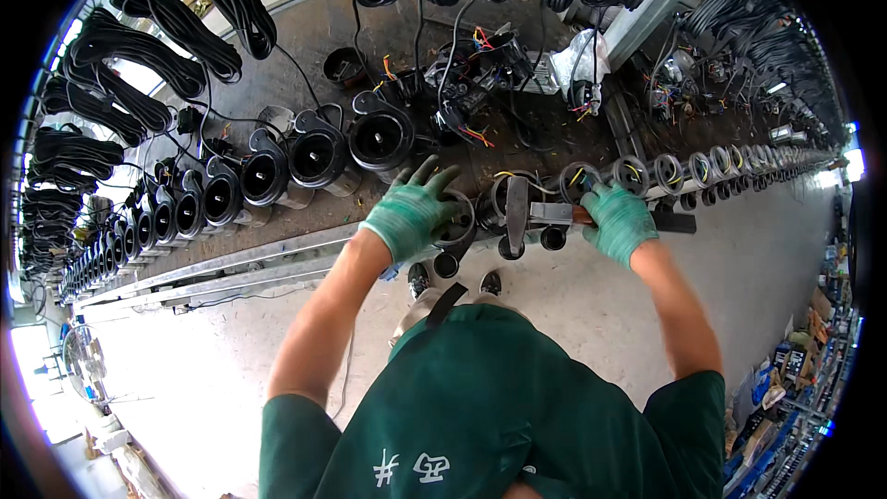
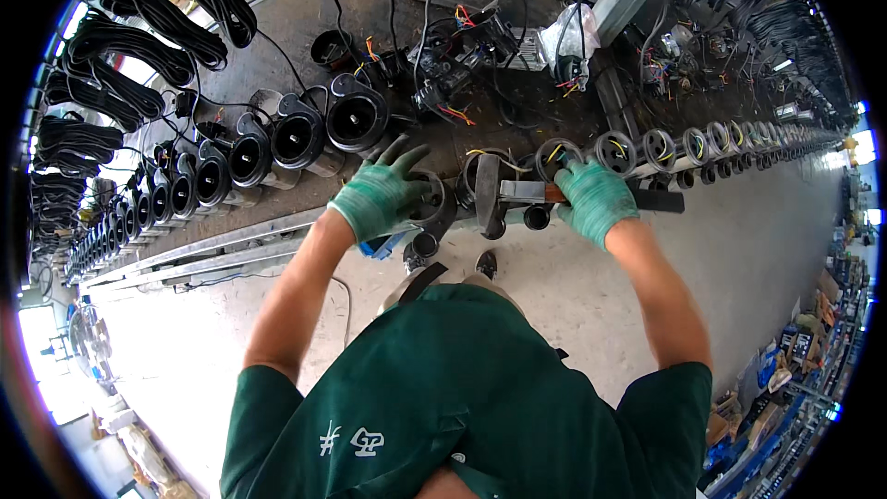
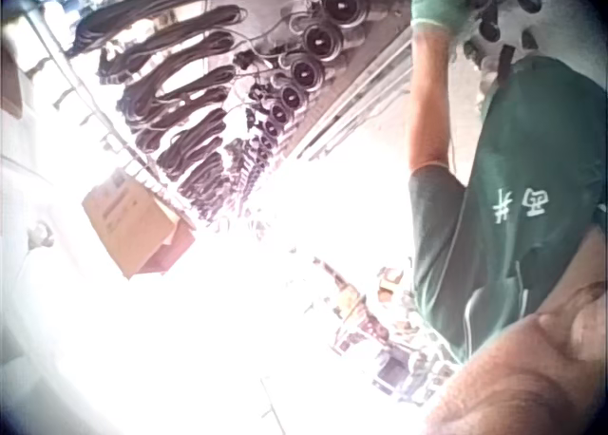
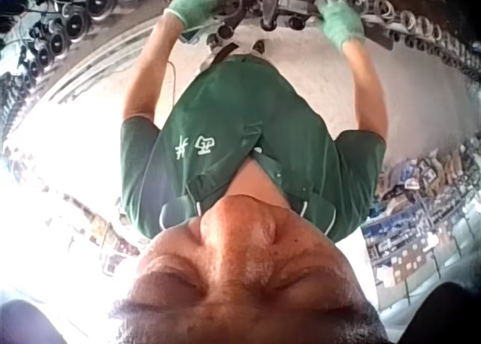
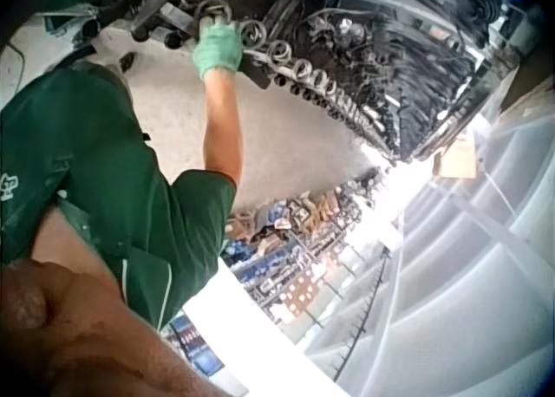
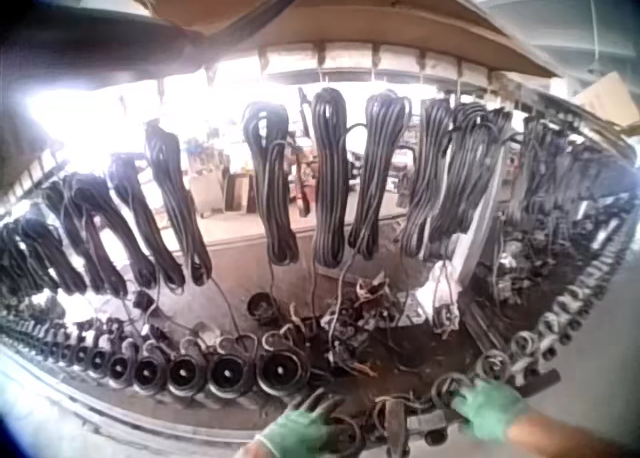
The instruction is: The person uses pliers to crimp or secure wires inside a series of cylindrical metal housings arranged on a workbench. They handle each unit one at a time, manipulating the internal wiring and then placing the completed unit back into the row.
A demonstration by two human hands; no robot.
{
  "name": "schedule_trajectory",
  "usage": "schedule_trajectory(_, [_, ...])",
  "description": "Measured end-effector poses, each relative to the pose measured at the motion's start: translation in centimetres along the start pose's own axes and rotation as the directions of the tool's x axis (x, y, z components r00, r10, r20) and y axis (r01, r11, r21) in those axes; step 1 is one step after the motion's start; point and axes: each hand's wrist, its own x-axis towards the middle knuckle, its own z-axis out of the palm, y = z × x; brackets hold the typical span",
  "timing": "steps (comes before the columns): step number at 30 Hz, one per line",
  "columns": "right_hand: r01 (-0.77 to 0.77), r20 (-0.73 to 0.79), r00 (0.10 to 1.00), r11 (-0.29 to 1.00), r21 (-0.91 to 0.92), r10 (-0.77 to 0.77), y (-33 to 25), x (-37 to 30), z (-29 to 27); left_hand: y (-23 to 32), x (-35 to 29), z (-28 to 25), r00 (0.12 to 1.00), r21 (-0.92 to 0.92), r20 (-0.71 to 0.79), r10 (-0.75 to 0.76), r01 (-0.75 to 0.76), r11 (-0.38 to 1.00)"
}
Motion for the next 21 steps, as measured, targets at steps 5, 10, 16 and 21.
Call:
schedule_trajectory(5, [-0.006,-0.144,0.987,0.921,0.389,0.068,-1.8,-4.8,2.5,-2.1,1.9,0.8,0.959,0.155,0.121,0.258,-0.275,0.949])
schedule_trajectory(10, [-0.096,-0.045,0.981,0.672,0.734,0.19,-5.3,-8.2,6.1,-3.4,3.9,0.4,0.874,0.108,0.2,0.443,-0.47,0.876])
schedule_trajectory(16, [-0.303,0.19,0.948,0.546,0.781,0.255,-10.7,-9.1,4.5,-4.9,5.6,1.7,0.892,-0.08,0.253,0.374,-0.366,0.927])
schedule_trajectory(21, [-0.397,0.303,0.917,0.513,0.761,0.26,-14.9,-8.9,3.6,-6.6,6.7,2.5,0.878,-0.262,0.176,0.446,-0.395,0.881])
